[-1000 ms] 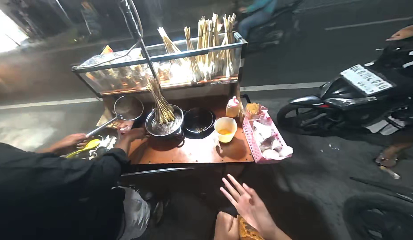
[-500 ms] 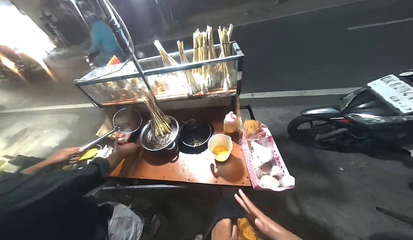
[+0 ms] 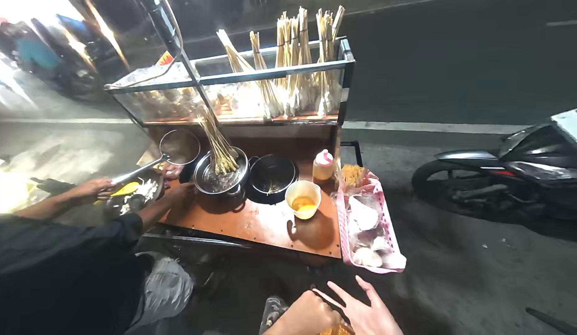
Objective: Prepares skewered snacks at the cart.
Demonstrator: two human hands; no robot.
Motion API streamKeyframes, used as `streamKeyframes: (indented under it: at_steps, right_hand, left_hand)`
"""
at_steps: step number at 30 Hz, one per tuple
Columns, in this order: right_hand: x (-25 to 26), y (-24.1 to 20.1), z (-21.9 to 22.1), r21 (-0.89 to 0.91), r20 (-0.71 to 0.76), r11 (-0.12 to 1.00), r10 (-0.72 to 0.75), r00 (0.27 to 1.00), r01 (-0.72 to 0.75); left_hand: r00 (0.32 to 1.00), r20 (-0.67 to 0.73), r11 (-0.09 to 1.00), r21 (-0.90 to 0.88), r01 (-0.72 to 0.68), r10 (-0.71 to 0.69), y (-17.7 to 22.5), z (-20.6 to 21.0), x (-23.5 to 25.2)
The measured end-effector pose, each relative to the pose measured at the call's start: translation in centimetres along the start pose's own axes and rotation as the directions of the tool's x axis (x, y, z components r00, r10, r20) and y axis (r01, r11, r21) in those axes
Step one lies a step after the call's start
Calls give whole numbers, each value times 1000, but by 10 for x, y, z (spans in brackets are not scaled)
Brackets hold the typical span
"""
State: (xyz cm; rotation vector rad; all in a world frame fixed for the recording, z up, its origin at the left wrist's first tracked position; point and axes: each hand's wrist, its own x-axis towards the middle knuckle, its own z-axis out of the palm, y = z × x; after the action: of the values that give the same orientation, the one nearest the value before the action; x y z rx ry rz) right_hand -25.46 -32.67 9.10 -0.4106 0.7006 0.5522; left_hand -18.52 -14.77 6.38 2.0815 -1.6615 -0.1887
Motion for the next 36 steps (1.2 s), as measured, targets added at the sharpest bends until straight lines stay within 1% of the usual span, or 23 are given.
streamKeyframes:
  at_steps: [2,4,6,8,10,12,14,15,16,18,19,21,23,24,26,27,28,30,31,32,33,35,36]
  right_hand:
    - [0,-4,-3,-192,62,975,-105,993,115]
    - [0,-9,-14,-377,114,882,-258,959,282]
    - [-2,-14,-24,-482,50,795,-394,918,368]
    - [-7,-21,-27,-588,35,716,-444,895,378]
    - [-10,-20,-20,-711,138,584,-430,892,391]
    - [0,-14,-9,-792,294,416,-379,877,446]
    - [15,-12,1,-804,436,298,-293,851,514]
    - [20,-13,7,-808,445,292,-267,855,512]
    - [21,-17,11,-812,435,313,-236,869,492]
    - [18,-22,11,-786,415,407,-209,886,464]
    - [14,-23,8,-776,400,457,-175,900,434]
    - [5,-18,1,-741,389,548,-121,913,388]
    - [2,-6,-4,-664,399,614,-191,897,426]
    - [0,-1,-8,-624,359,635,-284,889,455]
    - [-3,-3,-17,-583,125,645,-529,839,494]
    - [-6,-11,-27,-580,44,642,-589,807,501]
    - [-8,-18,-38,-581,14,635,-618,786,509]
    - [-6,-28,-55,-561,68,656,-572,817,506]
    - [-1,-26,-62,-563,115,676,-507,854,476]
    - [9,-21,-67,-610,154,673,-418,895,418]
    - [22,-16,-72,-697,174,628,-321,931,347]
    - [44,-2,-73,-865,158,453,-162,974,216]
    - [54,9,-72,-913,117,381,-109,987,150]
  left_hand:
    - [997,-69,990,139,-30,40,-1,0,2]
    - [970,-245,990,137,29,6,0,9,1]
    - [910,-392,988,28,155,-132,5,16,-1]
    - [848,-420,944,-80,319,-323,10,14,1]
    - [812,-314,870,-221,441,-492,14,7,9]
    - [796,-12,737,-388,554,-605,19,-4,22]
    - [700,298,556,-443,704,-649,19,-13,36]
    - [662,373,508,-434,744,-650,16,-16,38]
    - [687,358,545,-426,723,-632,12,-16,36]
    - [826,188,732,-388,560,-532,6,-10,22]
    - [903,49,841,-346,416,-426,3,-5,15]
    - [971,-67,935,-291,201,-230,-3,-4,7]
    - [989,-114,983,-168,74,-94,-6,-6,2]
    - [989,-137,995,-90,36,-49,-7,-8,-2]
    - [980,-199,999,27,30,-24,-10,-15,-15]
    - [973,-225,998,30,57,-49,-10,-20,-24]
    - [967,-239,995,11,99,-94,-10,-29,-31]
    - [945,-238,973,-110,203,-224,-7,-54,-28]
    - [937,-217,942,-255,217,-275,-3,-73,-20]
    - [931,-221,873,-458,164,-291,1,-94,-9]
    - [928,-248,750,-660,48,-278,9,-116,5]
    - [937,-277,369,-911,-186,-212,41,-160,34]
    - [950,-248,162,-962,-219,-188,62,-179,44]
